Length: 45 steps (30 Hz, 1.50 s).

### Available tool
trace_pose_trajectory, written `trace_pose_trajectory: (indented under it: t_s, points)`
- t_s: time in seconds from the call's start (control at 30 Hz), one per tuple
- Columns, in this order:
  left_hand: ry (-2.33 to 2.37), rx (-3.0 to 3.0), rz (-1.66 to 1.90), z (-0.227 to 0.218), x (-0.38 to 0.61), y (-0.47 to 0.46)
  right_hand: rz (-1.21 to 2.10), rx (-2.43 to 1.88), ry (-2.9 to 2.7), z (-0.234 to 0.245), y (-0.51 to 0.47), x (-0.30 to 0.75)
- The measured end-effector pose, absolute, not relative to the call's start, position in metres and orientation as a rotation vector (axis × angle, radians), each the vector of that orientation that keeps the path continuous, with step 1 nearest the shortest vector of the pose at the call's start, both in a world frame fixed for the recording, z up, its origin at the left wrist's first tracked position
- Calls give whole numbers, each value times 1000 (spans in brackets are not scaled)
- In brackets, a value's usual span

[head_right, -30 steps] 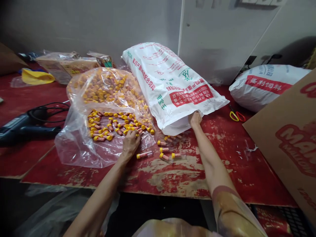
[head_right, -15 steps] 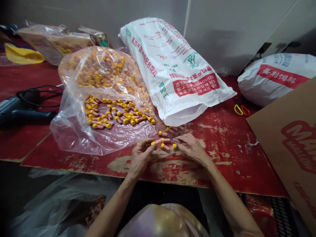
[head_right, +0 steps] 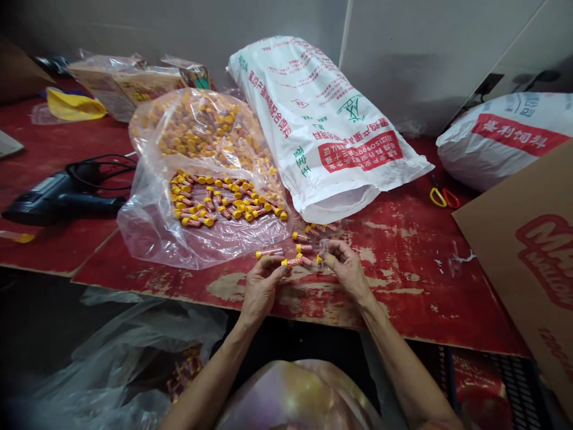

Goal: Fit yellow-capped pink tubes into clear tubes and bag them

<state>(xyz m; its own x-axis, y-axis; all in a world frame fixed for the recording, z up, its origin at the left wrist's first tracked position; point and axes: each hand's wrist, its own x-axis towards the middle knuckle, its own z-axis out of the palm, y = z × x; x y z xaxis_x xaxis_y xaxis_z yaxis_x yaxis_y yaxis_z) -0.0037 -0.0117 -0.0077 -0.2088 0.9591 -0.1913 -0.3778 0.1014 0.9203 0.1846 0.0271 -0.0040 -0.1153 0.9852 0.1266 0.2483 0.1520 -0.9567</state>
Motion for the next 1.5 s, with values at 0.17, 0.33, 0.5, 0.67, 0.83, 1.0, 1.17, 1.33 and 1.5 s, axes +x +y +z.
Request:
trace_pose_trajectory:
  t_s: [0.17, 0.33, 0.5, 0.67, 0.83, 1.0, 1.17, 1.33, 1.5]
  points:
    - [1108, 587, 1460, -16, 11, -17, 1089, -1219, -1247, -11, 12, 169]
    - [1130, 570, 1467, -19, 20, -24, 1078, -1293, -1445, -12, -5, 154]
    - [1148, 605, 1491, -24, 27, -36, 969, -1274, -1504, -26, -17, 142]
    - [1224, 650, 1465, -32, 25, -46, 811, -1245, -1449, -41, -28, 122]
    - [1458, 1140, 1314, -25, -10, -28, 658, -1162, -1764, -47, -18, 114]
    - [2149, 1638, 1280, -8, -62, 45, 189, -1161, -2167, -40, -6, 113]
    - [2458, 1967, 651, -10, -85, 120, -39, -1218, -2230, -36, 4, 129]
    - [2480, 2122, 507, -27, -98, 134, -119, -1620, -2018, -20, 87, 177]
    - [2452, 2162, 646, -35, -113, 124, -162, -2077, -1875, -7, 204, 210]
